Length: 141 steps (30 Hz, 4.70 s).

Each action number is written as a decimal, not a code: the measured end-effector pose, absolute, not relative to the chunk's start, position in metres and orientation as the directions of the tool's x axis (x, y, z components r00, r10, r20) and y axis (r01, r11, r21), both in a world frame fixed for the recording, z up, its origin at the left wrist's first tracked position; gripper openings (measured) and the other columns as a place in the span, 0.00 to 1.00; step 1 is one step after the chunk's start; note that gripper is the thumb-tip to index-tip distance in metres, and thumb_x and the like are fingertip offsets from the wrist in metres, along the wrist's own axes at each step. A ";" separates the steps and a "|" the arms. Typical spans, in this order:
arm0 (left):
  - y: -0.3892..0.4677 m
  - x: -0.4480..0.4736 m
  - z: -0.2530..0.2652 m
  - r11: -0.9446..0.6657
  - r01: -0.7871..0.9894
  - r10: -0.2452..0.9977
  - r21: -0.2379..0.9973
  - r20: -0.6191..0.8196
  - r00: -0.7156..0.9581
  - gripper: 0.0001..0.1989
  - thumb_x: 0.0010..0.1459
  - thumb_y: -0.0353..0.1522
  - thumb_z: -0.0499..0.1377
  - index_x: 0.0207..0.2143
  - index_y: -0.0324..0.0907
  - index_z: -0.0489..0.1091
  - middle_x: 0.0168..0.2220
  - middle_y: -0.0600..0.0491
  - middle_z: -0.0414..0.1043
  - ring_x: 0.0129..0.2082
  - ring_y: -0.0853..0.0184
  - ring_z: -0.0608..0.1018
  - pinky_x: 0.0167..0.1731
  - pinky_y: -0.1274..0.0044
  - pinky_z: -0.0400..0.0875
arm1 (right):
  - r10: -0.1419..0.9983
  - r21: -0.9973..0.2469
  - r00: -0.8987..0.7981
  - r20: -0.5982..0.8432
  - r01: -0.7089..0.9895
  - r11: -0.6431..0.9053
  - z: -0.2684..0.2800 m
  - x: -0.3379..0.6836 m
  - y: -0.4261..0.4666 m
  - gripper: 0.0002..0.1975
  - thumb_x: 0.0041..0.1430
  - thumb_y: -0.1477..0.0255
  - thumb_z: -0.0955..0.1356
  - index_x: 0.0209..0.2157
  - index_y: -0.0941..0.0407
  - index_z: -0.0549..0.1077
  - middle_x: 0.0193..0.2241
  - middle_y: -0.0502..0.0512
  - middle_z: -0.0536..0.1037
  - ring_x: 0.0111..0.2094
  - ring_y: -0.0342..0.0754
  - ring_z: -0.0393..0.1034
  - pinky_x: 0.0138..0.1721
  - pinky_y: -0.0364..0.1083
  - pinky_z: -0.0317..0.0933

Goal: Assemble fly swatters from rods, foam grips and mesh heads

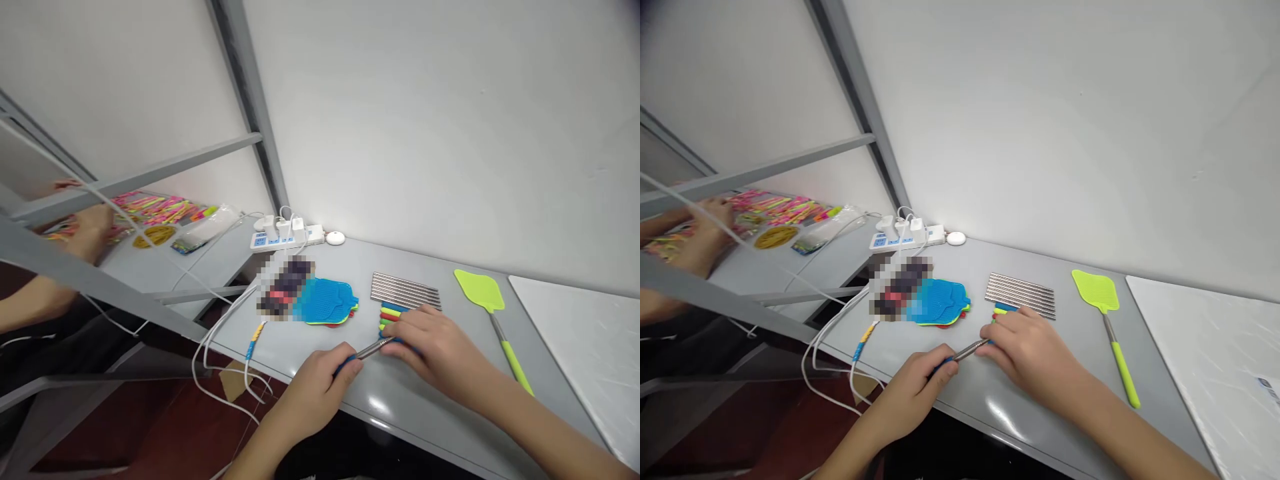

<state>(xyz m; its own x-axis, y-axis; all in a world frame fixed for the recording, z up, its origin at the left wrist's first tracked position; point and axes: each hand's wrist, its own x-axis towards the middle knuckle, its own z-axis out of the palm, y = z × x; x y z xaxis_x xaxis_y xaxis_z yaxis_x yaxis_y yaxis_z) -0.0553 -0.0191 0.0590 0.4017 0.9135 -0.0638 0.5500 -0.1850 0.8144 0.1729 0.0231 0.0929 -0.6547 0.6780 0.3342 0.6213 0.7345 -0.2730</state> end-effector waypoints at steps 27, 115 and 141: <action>-0.011 -0.058 0.058 -0.592 0.804 0.787 0.064 0.263 0.559 0.09 0.67 0.35 0.49 0.36 0.46 0.66 0.26 0.55 0.66 0.25 0.66 0.66 0.29 0.72 0.50 | 0.702 -0.118 -0.591 0.399 0.726 0.678 0.085 0.245 -0.003 0.10 0.67 0.73 0.61 0.35 0.55 0.72 0.23 0.51 0.71 0.27 0.45 0.60 0.33 0.48 0.48; 0.023 0.048 0.089 -0.551 0.831 0.617 0.081 0.710 0.340 0.19 0.63 0.32 0.54 0.18 0.42 0.63 0.16 0.58 0.63 0.21 0.70 0.65 0.33 0.69 0.53 | 0.716 0.165 -0.452 0.533 0.885 0.436 0.076 0.258 -0.028 0.16 0.69 0.66 0.60 0.27 0.54 0.66 0.19 0.46 0.64 0.20 0.43 0.56 0.24 0.46 0.40; 0.046 0.045 0.084 -0.582 0.807 0.480 -0.101 0.758 0.441 0.19 0.62 0.29 0.54 0.17 0.41 0.62 0.16 0.57 0.64 0.21 0.69 0.65 0.34 0.69 0.54 | 0.726 0.177 -0.439 0.530 0.894 0.411 0.064 0.302 -0.031 0.14 0.69 0.69 0.60 0.28 0.55 0.67 0.19 0.46 0.64 0.20 0.43 0.56 0.24 0.46 0.41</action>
